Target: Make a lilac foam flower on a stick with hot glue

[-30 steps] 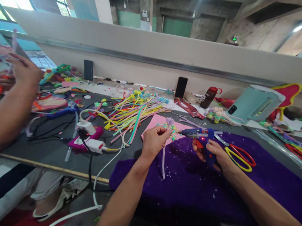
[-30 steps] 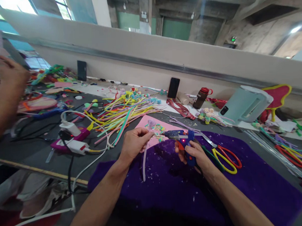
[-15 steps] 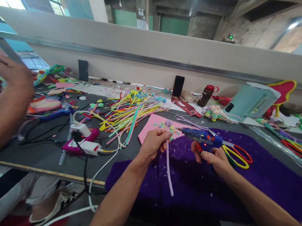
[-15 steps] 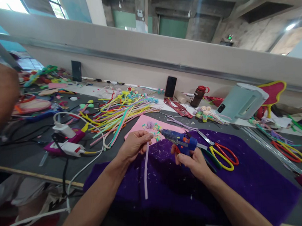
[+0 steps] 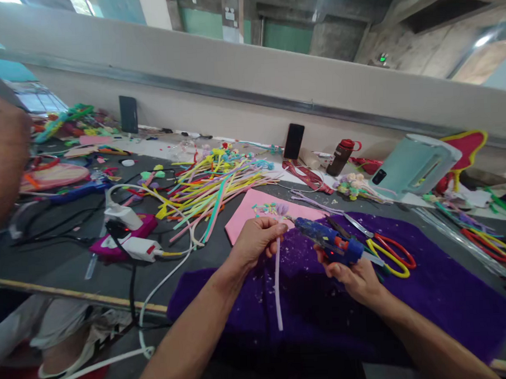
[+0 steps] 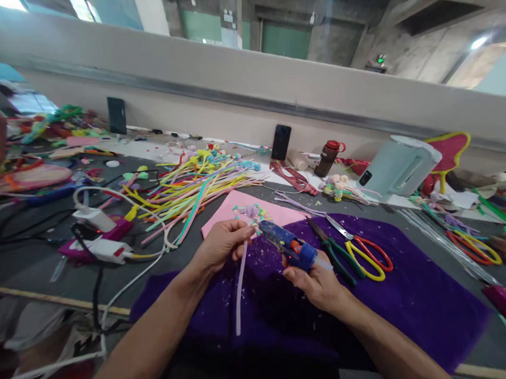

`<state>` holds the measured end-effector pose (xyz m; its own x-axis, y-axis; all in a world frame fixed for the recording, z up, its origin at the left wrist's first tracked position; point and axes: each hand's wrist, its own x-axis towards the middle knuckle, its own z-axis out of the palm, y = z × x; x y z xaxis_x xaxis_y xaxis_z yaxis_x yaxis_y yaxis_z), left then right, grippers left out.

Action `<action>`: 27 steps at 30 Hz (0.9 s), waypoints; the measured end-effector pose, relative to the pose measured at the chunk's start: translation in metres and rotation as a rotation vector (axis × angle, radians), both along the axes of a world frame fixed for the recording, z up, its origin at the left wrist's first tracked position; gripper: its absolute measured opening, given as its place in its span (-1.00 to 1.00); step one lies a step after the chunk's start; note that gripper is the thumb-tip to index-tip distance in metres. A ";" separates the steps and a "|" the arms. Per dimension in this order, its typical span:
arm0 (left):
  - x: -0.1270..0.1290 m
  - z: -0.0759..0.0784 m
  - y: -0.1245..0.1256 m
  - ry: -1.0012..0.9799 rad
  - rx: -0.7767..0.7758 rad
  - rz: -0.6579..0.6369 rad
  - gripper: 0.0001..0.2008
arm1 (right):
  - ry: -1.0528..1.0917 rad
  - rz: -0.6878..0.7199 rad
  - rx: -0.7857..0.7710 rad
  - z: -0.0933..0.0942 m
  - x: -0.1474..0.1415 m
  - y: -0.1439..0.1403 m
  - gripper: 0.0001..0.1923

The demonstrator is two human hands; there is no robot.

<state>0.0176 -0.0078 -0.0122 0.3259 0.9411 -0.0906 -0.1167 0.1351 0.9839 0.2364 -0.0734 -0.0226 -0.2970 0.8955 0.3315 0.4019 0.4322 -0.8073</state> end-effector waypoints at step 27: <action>0.001 0.001 -0.003 0.062 0.006 -0.046 -0.71 | -0.097 -0.116 0.051 -0.009 0.000 0.006 -0.72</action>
